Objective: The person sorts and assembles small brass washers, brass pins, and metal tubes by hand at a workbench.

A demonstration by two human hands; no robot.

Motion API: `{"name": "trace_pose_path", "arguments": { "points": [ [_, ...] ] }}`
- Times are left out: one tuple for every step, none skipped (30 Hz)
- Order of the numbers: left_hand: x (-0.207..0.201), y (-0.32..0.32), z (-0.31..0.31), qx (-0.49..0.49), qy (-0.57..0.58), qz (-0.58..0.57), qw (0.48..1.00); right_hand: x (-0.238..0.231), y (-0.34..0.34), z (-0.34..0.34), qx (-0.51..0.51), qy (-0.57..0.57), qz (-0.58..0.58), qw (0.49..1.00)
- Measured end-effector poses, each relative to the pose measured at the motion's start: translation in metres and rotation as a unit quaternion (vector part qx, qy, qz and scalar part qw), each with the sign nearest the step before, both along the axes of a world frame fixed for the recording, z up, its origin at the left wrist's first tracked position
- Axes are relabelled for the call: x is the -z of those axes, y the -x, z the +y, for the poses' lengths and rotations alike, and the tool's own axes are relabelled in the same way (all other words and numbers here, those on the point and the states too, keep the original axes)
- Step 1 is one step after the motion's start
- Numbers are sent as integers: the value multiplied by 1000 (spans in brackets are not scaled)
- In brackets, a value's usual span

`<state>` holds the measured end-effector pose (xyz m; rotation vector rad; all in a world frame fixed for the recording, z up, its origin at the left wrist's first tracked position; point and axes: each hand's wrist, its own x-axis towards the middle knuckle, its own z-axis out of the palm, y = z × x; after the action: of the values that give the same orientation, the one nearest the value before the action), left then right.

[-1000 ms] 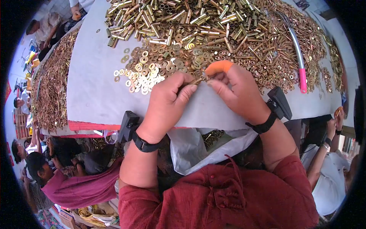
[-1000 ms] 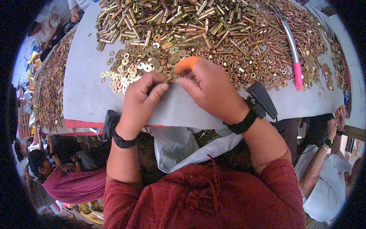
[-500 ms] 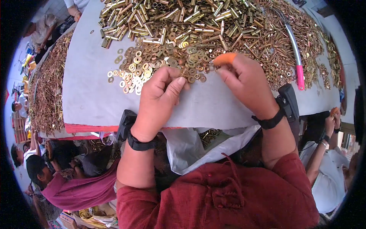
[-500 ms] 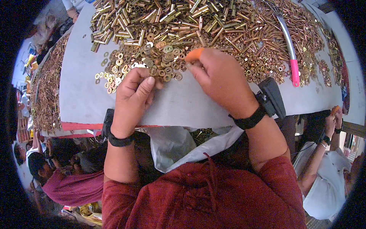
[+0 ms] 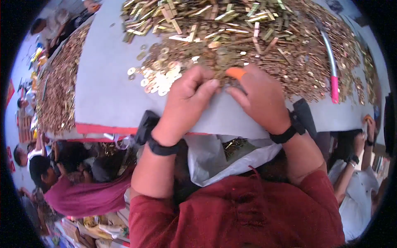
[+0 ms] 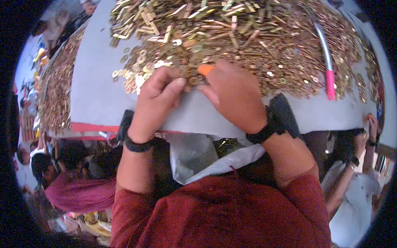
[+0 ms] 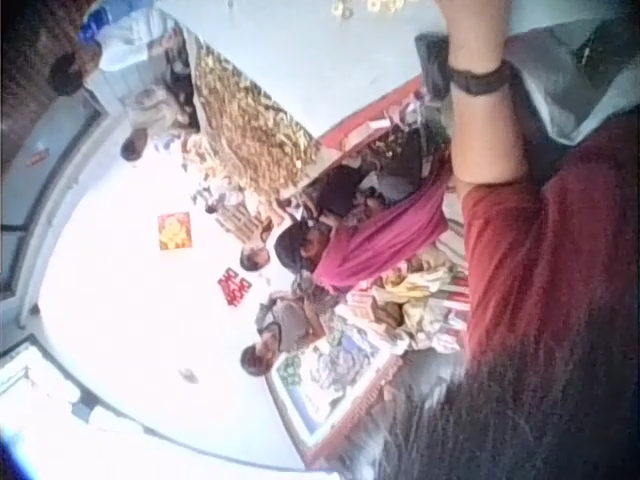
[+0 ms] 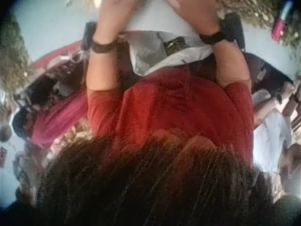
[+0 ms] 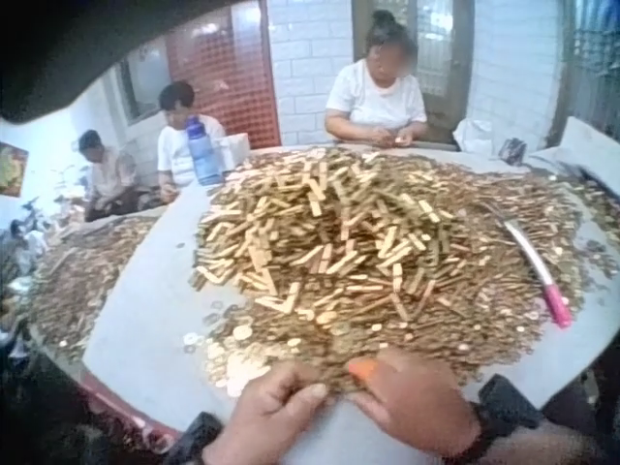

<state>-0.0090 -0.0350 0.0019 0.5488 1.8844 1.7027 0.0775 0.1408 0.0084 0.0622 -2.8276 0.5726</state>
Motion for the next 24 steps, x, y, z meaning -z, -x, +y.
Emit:
{"name": "trace_pose_path", "arguments": {
  "points": [
    [2,0,2,3,14,45,999,1,0,2,2,-37,8,999],
    [7,1,4,13,-10,71,997,3,1,1,0,-68,20,997],
    [11,1,7,19,-30,100,994,6,4,-1,7,-34,34,999],
    [17,2,8,-3,-50,167,985,6,5,-4,-5,-31,60,998],
    [24,0,8,-21,-67,236,969,8,5,-7,-2,-15,48,999],
    [26,-1,12,-19,-58,217,974,1,4,-6,7,-15,24,1000],
    [26,-1,10,-22,-45,200,979,5,5,-3,-1,-7,43,999],
    [26,-2,10,-35,-37,226,973,9,4,2,5,38,38,999],
    [25,-3,6,-49,-27,252,966,2,4,-1,46,112,-23,992],
    [22,-4,4,-63,-15,259,964,1,3,6,51,177,-64,981],
    [17,-5,8,-42,-10,252,967,15,-1,22,44,323,-41,945],
    [16,-5,8,-25,0,244,970,18,-2,27,43,368,-51,927],
    [16,-5,7,-34,8,246,969,18,-2,27,42,411,-62,908],
    [16,-5,6,-28,10,255,967,17,-2,25,33,414,-63,907],
    [16,-5,4,-21,12,263,965,15,-1,22,44,397,-65,914],
    [16,-5,2,-20,13,261,965,13,-1,19,56,379,-67,921],
    [17,-5,3,-26,15,263,964,12,0,18,50,380,-68,921],
    [17,-4,3,-19,6,254,967,12,0,18,57,394,-67,915],
    [17,-4,3,-13,-3,245,969,12,0,18,65,409,-66,908],
    [15,-3,2,-2,12,239,971,18,-1,23,64,409,-53,909],
    [15,-4,2,-5,13,240,971,20,-1,26,60,409,-53,909],
    [15,-4,3,-5,15,246,969,20,0,27,60,388,-52,918],
    [16,-4,4,-6,18,251,968,22,-1,27,60,367,-51,927],
    [17,-4,4,-9,20,252,968,22,-1,27,57,368,-51,927]
  ]
}}
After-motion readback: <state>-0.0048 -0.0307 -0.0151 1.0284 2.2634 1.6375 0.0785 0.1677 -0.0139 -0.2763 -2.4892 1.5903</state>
